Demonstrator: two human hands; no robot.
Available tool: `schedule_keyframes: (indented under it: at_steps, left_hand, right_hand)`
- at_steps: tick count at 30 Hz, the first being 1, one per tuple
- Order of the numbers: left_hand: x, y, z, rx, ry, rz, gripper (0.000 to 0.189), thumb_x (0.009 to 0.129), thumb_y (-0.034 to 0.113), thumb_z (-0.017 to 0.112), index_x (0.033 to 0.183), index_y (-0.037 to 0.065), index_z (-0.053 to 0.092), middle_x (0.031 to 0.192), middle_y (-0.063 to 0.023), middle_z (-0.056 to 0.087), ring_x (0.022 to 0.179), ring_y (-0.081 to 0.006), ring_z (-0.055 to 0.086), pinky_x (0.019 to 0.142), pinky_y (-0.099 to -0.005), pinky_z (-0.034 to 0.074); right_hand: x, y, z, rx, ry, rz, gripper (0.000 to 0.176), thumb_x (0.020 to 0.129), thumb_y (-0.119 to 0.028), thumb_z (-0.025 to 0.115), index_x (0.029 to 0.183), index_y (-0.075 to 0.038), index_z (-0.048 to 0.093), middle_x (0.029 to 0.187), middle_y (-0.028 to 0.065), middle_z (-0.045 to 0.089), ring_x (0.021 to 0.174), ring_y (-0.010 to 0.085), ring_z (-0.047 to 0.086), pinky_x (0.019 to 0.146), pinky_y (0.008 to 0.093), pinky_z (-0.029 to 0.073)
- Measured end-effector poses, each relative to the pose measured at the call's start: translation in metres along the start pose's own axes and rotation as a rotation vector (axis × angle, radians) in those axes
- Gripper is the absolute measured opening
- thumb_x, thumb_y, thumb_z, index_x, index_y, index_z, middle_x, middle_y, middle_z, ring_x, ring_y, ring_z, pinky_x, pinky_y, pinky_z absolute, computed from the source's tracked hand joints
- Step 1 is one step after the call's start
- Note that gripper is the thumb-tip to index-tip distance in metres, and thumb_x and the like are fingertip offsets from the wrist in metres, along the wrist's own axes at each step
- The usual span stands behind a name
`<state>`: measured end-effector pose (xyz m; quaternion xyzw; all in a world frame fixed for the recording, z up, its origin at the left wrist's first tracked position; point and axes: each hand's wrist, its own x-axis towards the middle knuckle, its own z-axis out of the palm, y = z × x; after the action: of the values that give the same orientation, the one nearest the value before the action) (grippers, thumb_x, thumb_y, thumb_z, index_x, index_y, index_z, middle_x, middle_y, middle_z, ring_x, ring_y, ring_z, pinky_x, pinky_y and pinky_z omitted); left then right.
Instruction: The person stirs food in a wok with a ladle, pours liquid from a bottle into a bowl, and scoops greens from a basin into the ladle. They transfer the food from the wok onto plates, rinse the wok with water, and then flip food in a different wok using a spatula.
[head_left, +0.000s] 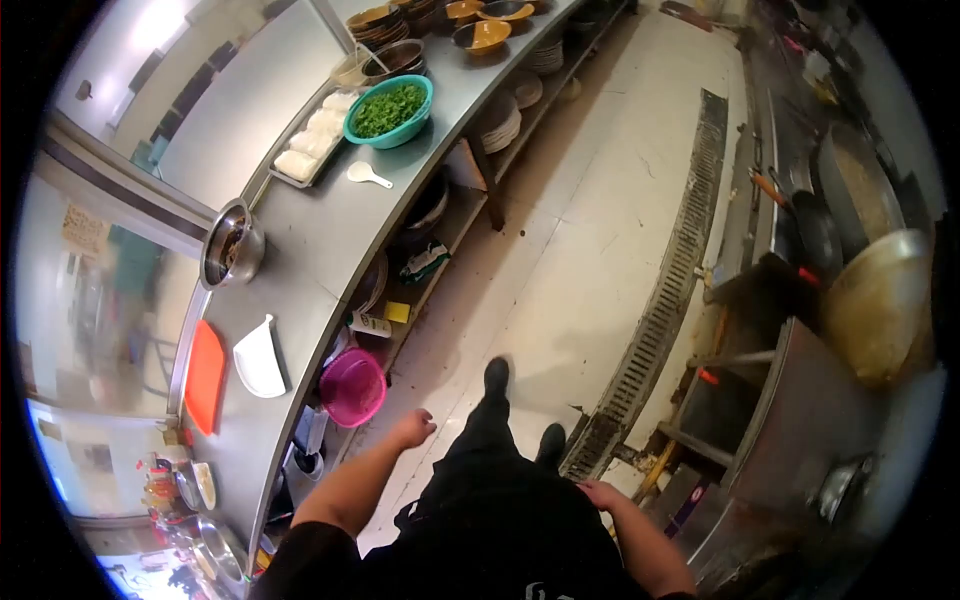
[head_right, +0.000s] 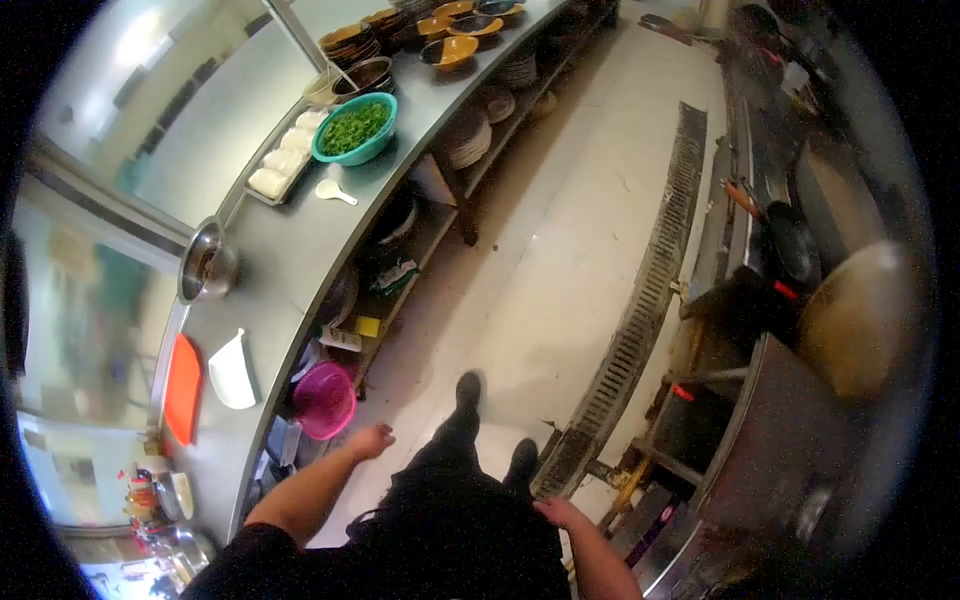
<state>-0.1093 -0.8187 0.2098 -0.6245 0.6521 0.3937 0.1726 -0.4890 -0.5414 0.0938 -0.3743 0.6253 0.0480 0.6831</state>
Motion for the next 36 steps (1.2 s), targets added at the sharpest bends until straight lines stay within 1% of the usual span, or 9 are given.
schedule_keyframes:
  at_steps: [10, 14, 18, 21, 23, 26, 29, 32, 36]
  left_hand:
    - [0.384, 0.039, -0.14, 0.604, 0.032, 0.311, 0.025, 0.077, 0.019, 0.056, 0.096, 0.006, 0.064, 0.09, -0.0147, 0.064, 0.077, -0.0308, 0.063, 0.071, -0.0411, 0.05]
    - [0.49, 0.094, -0.182, -1.618, 0.191, -0.473, 0.029, 0.089, 0.028, 0.05, 0.109, 0.006, 0.053, 0.085, -0.0085, 0.06, 0.079, -0.0205, 0.06, 0.065, -0.0311, 0.048]
    - [0.606, 0.046, -0.137, -1.998, 0.432, -0.516, 0.033, 0.093, 0.031, 0.043, 0.112, 0.004, 0.048, 0.086, -0.0075, 0.059, 0.085, -0.0203, 0.058, 0.066, -0.0312, 0.048]
    - [0.66, -0.01, -0.087, -1.147, 0.272, -0.398, 0.034, 0.095, 0.033, 0.038, 0.11, 0.005, 0.05, 0.088, -0.0083, 0.057, 0.087, -0.0201, 0.057, 0.067, -0.034, 0.048]
    - [0.68, -0.037, -0.067, -0.87, 0.397, 0.106, 0.031, 0.095, 0.03, 0.039, 0.111, 0.008, 0.054, 0.092, -0.0085, 0.057, 0.086, -0.0183, 0.056, 0.07, -0.0355, 0.048]
    - [0.594, 0.062, -0.157, -2.522, 0.686, -0.612, 0.023, 0.09, 0.019, 0.046, 0.106, 0.007, 0.056, 0.091, -0.0077, 0.056, 0.083, -0.017, 0.055, 0.07, -0.0348, 0.046]
    - [0.612, -0.011, -0.065, -1.274, 0.724, -0.152, 0.019, 0.084, 0.011, 0.051, 0.101, 0.006, 0.057, 0.09, -0.008, 0.058, 0.08, -0.0191, 0.055, 0.071, -0.0331, 0.046]
    - [0.54, 0.044, -0.124, -2.41, 0.598, -0.356, 0.017, 0.08, 0.009, 0.055, 0.097, 0.005, 0.056, 0.092, -0.0082, 0.059, 0.079, -0.0194, 0.055, 0.072, -0.0325, 0.046]
    - [0.514, -0.008, -0.068, -1.631, 0.394, -0.256, 0.019, 0.077, 0.001, 0.056, 0.095, 0.003, 0.054, 0.094, -0.009, 0.058, 0.081, -0.0209, 0.056, 0.07, -0.035, 0.048]
  right_hand:
    - [0.004, -0.006, -0.021, 0.265, 0.115, 0.285, 0.035, 0.093, -0.028, 0.044, 0.113, -0.003, 0.057, 0.098, 0.0159, 0.063, 0.09, 0.0294, 0.06, 0.079, 0.0376, 0.047]
    - [0.002, -0.007, -0.008, 0.215, 0.213, 0.079, 0.028, 0.09, -0.025, 0.047, 0.106, -0.003, 0.056, 0.084, 0.0122, 0.06, 0.073, 0.0229, 0.059, 0.066, 0.034, 0.048]
    - [-0.033, -0.103, -0.03, 0.358, 0.317, -0.023, 0.022, 0.086, -0.023, 0.051, 0.095, -0.004, 0.058, 0.07, 0.0092, 0.053, 0.057, 0.0167, 0.055, 0.052, 0.0301, 0.048]
    - [-0.037, -0.187, -0.1, 1.329, 0.111, 0.639, 0.025, 0.087, -0.028, 0.051, 0.099, -0.007, 0.061, 0.074, 0.0048, 0.056, 0.07, 0.0154, 0.056, 0.06, 0.0302, 0.047]
    - [-0.032, -0.198, -0.099, 1.021, 0.21, 0.556, 0.028, 0.088, -0.031, 0.052, 0.097, -0.007, 0.062, 0.075, 0.0026, 0.056, 0.066, 0.013, 0.053, 0.058, 0.0277, 0.044]
    - [-0.022, -0.22, -0.107, 0.921, 0.256, 0.574, 0.029, 0.088, -0.032, 0.052, 0.095, -0.006, 0.062, 0.072, 0.0025, 0.055, 0.061, 0.0134, 0.05, 0.056, 0.0278, 0.043]
    - [0.002, -0.153, -0.081, 0.885, 0.148, 0.55, 0.03, 0.092, -0.023, 0.049, 0.115, -0.003, 0.053, 0.088, 0.0109, 0.064, 0.075, 0.0222, 0.062, 0.069, 0.0321, 0.049]
    - [-0.003, -0.207, -0.109, 1.145, 0.292, 0.54, 0.027, 0.09, -0.019, 0.053, 0.112, -0.004, 0.054, 0.088, 0.0098, 0.064, 0.073, 0.0196, 0.062, 0.063, 0.0297, 0.05]
    - [0.001, -0.184, -0.08, 1.185, 0.407, 0.539, 0.03, 0.089, -0.02, 0.056, 0.114, -0.003, 0.053, 0.088, 0.0113, 0.064, 0.071, 0.0207, 0.062, 0.059, 0.0311, 0.05]
